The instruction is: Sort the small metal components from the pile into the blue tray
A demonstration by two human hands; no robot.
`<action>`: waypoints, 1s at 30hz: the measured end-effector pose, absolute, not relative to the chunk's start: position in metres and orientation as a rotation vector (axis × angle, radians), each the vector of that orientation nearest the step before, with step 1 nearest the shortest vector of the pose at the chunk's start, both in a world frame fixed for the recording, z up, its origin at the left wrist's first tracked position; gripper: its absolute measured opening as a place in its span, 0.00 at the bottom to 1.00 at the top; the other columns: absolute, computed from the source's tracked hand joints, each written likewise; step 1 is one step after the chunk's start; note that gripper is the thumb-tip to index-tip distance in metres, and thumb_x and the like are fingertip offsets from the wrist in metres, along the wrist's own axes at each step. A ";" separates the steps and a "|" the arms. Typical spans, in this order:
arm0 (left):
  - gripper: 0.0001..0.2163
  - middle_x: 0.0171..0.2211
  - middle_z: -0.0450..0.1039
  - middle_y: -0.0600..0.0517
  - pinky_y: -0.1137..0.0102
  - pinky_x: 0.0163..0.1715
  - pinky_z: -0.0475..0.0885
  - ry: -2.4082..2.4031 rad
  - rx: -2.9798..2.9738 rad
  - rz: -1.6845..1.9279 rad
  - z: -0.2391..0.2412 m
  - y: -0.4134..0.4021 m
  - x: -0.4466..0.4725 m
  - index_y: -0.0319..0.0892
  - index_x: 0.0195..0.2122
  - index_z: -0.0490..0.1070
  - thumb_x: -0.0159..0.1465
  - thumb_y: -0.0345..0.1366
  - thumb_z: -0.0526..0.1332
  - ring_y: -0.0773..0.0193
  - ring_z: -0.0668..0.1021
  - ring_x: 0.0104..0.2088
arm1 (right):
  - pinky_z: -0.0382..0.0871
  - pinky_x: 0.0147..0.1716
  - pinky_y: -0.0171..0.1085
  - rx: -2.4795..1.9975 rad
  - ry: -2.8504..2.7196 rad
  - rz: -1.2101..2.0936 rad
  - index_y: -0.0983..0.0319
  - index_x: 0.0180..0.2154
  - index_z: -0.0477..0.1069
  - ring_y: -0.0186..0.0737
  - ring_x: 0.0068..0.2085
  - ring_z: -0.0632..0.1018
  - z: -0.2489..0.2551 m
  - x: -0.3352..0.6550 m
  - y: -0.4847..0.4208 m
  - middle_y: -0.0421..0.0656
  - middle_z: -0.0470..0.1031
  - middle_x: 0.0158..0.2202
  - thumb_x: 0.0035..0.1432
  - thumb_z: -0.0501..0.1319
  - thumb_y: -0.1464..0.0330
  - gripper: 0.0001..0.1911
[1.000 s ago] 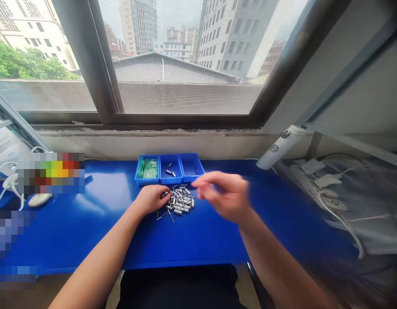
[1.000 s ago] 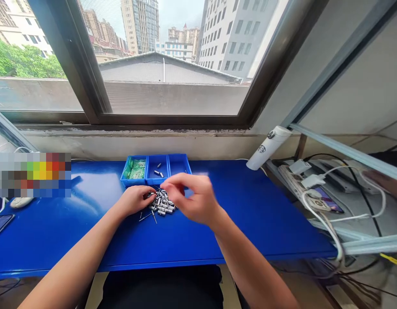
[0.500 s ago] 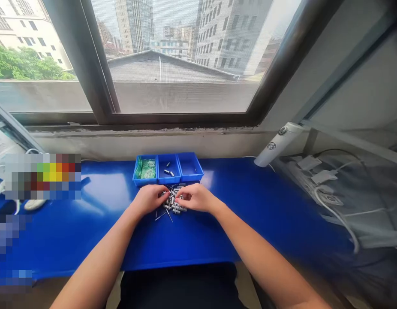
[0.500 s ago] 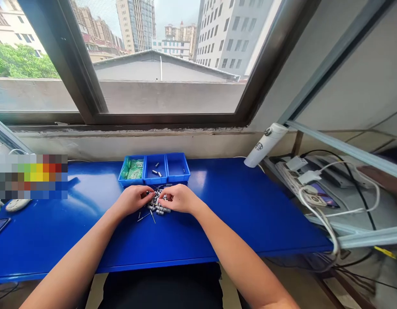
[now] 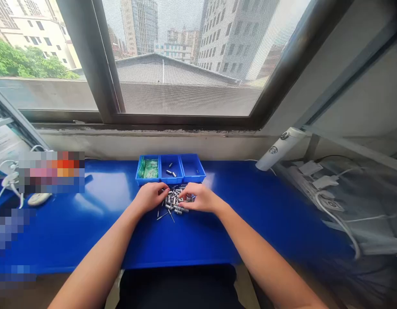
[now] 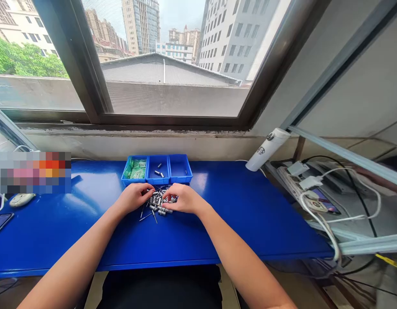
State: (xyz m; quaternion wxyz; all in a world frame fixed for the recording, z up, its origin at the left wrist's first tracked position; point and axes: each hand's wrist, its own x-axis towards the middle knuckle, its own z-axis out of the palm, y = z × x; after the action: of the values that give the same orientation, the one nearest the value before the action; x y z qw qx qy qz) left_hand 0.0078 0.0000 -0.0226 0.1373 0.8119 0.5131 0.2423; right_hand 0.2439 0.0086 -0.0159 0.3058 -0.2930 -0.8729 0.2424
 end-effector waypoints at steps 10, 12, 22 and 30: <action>0.10 0.30 0.79 0.51 0.73 0.27 0.64 1.458 2.326 0.695 -0.023 0.000 0.008 0.43 0.36 0.78 0.66 0.39 0.57 0.66 0.76 0.27 | 0.69 0.35 0.35 -0.716 -2.440 0.699 0.61 0.37 0.78 0.38 0.34 0.75 -0.021 0.232 0.005 0.41 0.77 0.31 0.47 0.72 0.68 0.12; 0.11 0.30 0.79 0.51 0.74 0.26 0.64 1.455 2.317 0.692 -0.022 0.000 0.008 0.43 0.36 0.78 0.66 0.39 0.57 0.66 0.76 0.27 | 0.69 0.35 0.35 -0.712 -2.440 0.726 0.61 0.37 0.79 0.37 0.33 0.76 -0.021 0.231 0.004 0.41 0.77 0.30 0.48 0.72 0.69 0.12; 0.10 0.32 0.80 0.51 0.74 0.27 0.66 1.427 2.317 0.730 -0.022 0.001 0.006 0.42 0.38 0.78 0.66 0.38 0.57 0.65 0.77 0.28 | 0.70 0.34 0.34 -0.743 -2.473 0.800 0.61 0.40 0.78 0.36 0.34 0.76 -0.019 0.231 0.003 0.41 0.77 0.32 0.47 0.72 0.69 0.15; 0.11 0.31 0.80 0.51 0.74 0.26 0.65 1.433 2.315 0.733 -0.023 0.002 0.005 0.43 0.37 0.78 0.66 0.39 0.57 0.66 0.77 0.28 | 0.70 0.35 0.34 -0.724 -2.477 0.759 0.60 0.39 0.78 0.37 0.35 0.75 -0.017 0.228 0.001 0.41 0.76 0.33 0.47 0.70 0.72 0.14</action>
State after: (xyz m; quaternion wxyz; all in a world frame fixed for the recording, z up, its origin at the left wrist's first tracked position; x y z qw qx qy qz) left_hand 0.0049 0.0024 -0.0232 0.1606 0.8104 0.5016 0.2565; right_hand 0.2282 0.0005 -0.0173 0.2240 -0.2624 -0.8974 0.2750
